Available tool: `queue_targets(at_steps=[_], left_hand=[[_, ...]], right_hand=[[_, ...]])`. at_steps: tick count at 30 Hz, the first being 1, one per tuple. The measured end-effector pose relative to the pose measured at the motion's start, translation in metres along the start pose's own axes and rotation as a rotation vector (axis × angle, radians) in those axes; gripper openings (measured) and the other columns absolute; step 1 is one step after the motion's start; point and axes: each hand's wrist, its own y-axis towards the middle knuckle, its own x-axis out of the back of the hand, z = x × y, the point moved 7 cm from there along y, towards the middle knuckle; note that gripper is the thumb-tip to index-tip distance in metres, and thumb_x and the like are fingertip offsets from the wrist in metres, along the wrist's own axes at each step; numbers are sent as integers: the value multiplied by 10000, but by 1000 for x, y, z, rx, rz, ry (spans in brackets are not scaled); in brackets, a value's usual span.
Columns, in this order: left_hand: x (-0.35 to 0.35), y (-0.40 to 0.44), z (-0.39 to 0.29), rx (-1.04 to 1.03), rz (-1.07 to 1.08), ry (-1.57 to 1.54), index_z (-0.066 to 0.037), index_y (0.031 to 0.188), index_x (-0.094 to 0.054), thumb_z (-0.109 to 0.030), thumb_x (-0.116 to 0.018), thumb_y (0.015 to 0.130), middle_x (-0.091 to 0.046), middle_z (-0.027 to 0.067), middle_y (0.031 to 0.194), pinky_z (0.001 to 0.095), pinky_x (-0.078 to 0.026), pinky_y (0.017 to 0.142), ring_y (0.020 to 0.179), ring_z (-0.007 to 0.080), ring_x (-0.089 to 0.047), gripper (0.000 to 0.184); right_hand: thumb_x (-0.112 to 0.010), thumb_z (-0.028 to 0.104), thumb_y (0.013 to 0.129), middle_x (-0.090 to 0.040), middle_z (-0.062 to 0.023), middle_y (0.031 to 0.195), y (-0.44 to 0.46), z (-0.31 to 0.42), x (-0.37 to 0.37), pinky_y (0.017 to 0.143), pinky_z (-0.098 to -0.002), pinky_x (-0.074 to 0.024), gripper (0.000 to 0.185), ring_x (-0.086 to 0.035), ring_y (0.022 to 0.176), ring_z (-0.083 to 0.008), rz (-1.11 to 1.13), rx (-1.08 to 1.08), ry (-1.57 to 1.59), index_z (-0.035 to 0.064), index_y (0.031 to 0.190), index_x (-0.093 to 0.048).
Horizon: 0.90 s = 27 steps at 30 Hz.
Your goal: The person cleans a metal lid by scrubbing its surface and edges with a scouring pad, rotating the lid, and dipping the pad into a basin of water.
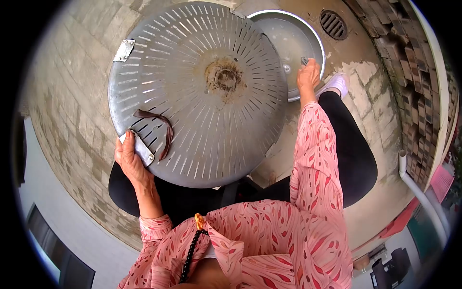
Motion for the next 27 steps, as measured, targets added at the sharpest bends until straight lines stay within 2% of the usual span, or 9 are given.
queue_targets(at_steps=[4, 8, 10, 12, 16, 19, 22, 24, 27], left_hand=[[2, 3, 3, 27, -24, 12, 32, 1108, -556, -193, -563, 920, -636, 73, 934, 251, -508, 731, 791, 122, -623, 293], [1, 4, 4, 32, -14, -8, 9, 1086, -584, -196, -614, 884, -639, 49, 907, 230, -478, 702, 750, 98, -590, 290], [-3, 4, 5, 66, 6, -30, 5, 1083, -584, -187, -615, 884, -644, 47, 904, 224, -485, 684, 739, 92, -597, 278], [0, 6, 9, 96, 50, -9, 14, 1066, -565, -181, -564, 916, -636, 66, 908, 260, -524, 693, 758, 131, -628, 246], [-3, 1, 6, 52, 56, -46, 17, 1060, -564, -180, -585, 901, -646, 67, 899, 248, -526, 663, 724, 118, -627, 254], [-1, -1, 13, 72, 49, -25, 18, 1042, -575, -174, -586, 899, -644, 60, 884, 240, -518, 639, 704, 108, -617, 240], [-1, -4, 24, 44, -10, -23, -22, 979, -593, -212, -639, 881, -549, -40, 757, 183, -370, 577, 633, 30, -455, 218], [-6, -3, 17, 23, -2, -108, -24, 970, -586, -165, -662, 861, -556, -31, 786, 190, -392, 607, 665, 37, -471, 193], [-10, -8, 9, -21, -3, 54, -13, 969, -577, -46, -691, 787, -578, -9, 808, 216, -441, 648, 699, 60, -513, 217]], right_hand=[[-665, 103, 735, -660, -187, 835, -27, -38, -72, 771, -424, -486, 224, -635, 812, -384, 235, -175, 166, 33, 947, -647], [-601, 24, 804, -648, -44, 773, -15, -10, -46, 690, -307, -490, 180, -609, 698, -170, 193, -593, 944, 15, 974, -659], [-576, -6, 828, -615, 7, 767, -14, 50, -20, 668, -256, -471, 158, -559, 696, -88, 412, -484, 1096, -12, 968, -649], [-598, 20, 829, -617, -7, 768, -27, 136, 17, 683, -265, -467, 137, -565, 727, -96, 517, -110, 1139, 4, 957, -643], [-637, 72, 812, -588, -69, 855, -89, 271, 100, 717, -343, -483, 146, -608, 758, -234, 386, 488, 937, 56, 955, -613], [-647, 68, 778, -570, -88, 883, -89, 267, 88, 709, -397, -484, 156, -597, 787, -320, 267, 558, 767, 52, 924, -594], [-620, 48, 771, -580, -147, 810, -49, 226, 47, 637, -437, -487, 112, -611, 740, -357, 84, 330, 450, 32, 876, -584], [-614, 41, 773, -581, -170, 780, -62, 263, 68, 586, -452, -484, 80, -615, 675, -362, 52, 391, 405, 18, 834, -567], [-605, 39, 793, -524, -111, 697, -120, 347, 131, 503, -384, -484, 106, -621, 604, -290, 87, 627, 739, 43, 758, -506]])
